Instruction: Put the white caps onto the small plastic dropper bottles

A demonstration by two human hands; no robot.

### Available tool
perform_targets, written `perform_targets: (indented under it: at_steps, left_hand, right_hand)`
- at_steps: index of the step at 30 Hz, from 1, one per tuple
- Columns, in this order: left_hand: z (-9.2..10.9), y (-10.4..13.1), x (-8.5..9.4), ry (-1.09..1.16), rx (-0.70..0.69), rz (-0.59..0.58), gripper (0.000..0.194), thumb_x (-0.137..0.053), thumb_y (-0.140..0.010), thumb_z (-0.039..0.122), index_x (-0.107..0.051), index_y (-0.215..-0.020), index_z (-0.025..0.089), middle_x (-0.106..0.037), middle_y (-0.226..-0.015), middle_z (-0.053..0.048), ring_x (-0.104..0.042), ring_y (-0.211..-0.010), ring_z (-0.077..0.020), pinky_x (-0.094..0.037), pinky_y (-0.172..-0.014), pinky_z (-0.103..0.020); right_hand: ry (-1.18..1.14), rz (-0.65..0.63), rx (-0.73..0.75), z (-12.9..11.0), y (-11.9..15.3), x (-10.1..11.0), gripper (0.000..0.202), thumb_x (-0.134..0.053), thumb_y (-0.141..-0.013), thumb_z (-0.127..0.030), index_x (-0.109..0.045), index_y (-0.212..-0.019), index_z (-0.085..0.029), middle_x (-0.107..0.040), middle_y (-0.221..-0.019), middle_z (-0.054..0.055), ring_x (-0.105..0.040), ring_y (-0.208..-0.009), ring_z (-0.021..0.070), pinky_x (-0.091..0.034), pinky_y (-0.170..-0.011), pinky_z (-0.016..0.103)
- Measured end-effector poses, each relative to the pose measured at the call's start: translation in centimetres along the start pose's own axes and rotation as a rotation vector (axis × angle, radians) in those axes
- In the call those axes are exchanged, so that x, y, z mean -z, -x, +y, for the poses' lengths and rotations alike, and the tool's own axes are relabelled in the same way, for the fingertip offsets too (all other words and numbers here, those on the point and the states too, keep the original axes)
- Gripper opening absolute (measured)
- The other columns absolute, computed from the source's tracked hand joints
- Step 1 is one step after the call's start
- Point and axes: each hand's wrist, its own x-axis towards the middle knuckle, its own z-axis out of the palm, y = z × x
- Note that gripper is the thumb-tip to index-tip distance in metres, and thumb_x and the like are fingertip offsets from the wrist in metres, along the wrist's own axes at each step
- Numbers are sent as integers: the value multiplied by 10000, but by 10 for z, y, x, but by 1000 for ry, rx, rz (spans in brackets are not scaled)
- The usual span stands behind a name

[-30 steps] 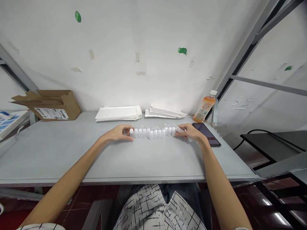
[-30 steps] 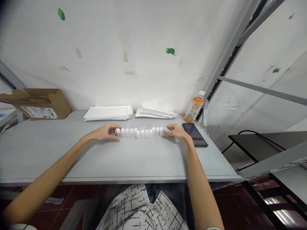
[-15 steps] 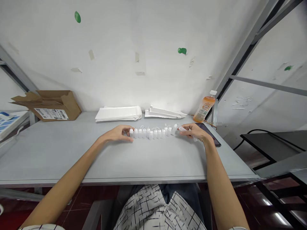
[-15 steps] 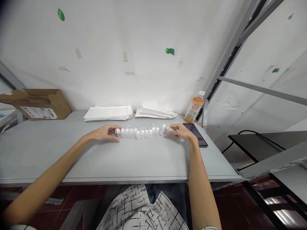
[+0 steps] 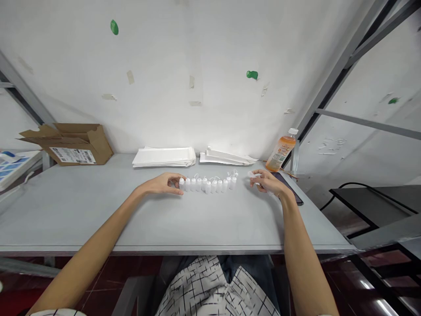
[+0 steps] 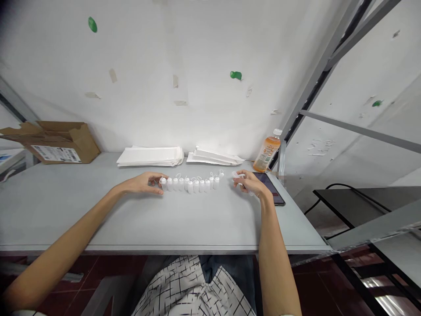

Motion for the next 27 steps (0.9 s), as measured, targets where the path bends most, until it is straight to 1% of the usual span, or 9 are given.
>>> perform_targets:
  at_steps: [2,4,8,11,14,17,22,25,27]
  left_hand:
    - [0,0,0,4,-2,6,615,-759,-720,555,-678,-1238,234,-704,-1112,-59,-613,-973,-236,-454,-790,-313]
    - [1,0,0,5,4,5,600,-762,-720,550,-685,-1222,232,-706,-1091,-57,-616,-951,-231,-452,-781,-307]
    - [1,0,0,1,1,-5,585,-753,-730,551,-684,-1213,226,-701,-1077,-55,-608,-937,-222,-451,-778,-300]
    - [0,-1,0,-5,-9,-9,581,-744,-748,555,-680,-1223,226,-698,-1103,-57,-604,-954,-224,-451,-788,-301]
    - [-1,-1,0,-8,-18,-25,571,-737,-765,550,-672,-1232,228,-694,-1131,-58,-608,-969,-224,-449,-792,-299]
    - [0,0,0,-12,-17,-23,568,-733,-768,549,-671,-1232,228,-698,-1108,-56,-613,-967,-226,-447,-797,-298]
    - [2,0,0,-17,-19,-14,546,-723,-765,555,-688,-1202,228,-709,-1051,-49,-620,-928,-222,-441,-771,-292]
    - [1,-1,0,-21,-16,-18,548,-721,-769,556,-685,-1206,227,-706,-1027,-49,-616,-908,-216,-440,-770,-293]
    - [0,-1,0,-16,-14,-21,552,-722,-766,561,-684,-1203,227,-704,-1031,-51,-615,-913,-217,-441,-775,-294]
  right_hand:
    - [42,17,-20,-2,1,-2,473,-774,-683,-422,-481,-985,-206,-712,-751,32,-369,-400,56,-221,-439,237]
    - [96,36,-22,-4,2,-3,509,-802,-646,-494,-492,-927,-204,-725,-739,54,-382,-392,63,-227,-421,237]
    - [213,97,47,-6,0,-4,521,-810,-592,-597,-582,-790,-173,-681,-637,43,-403,-378,72,-231,-401,237]
    - [251,161,104,-5,-2,-4,536,-804,-596,-625,-633,-785,-154,-642,-581,28,-404,-368,73,-252,-400,242]
    - [216,220,149,-3,-3,-4,539,-819,-596,-615,-606,-819,-173,-606,-544,-5,-399,-356,75,-264,-399,237]
    - [157,268,203,-2,-4,-5,525,-823,-602,-602,-564,-804,-192,-566,-525,-30,-397,-358,78,-259,-396,234]
    - [100,369,238,-7,-2,-6,483,-848,-555,-544,-593,-747,-181,-460,-536,-59,-386,-387,74,-258,-425,250]
    - [35,366,227,-11,1,-7,449,-857,-530,-480,-601,-740,-178,-441,-581,-63,-379,-397,64,-248,-440,257]
    - [29,322,221,-13,2,-8,427,-853,-530,-445,-612,-757,-174,-460,-600,-58,-380,-399,62,-245,-448,261]
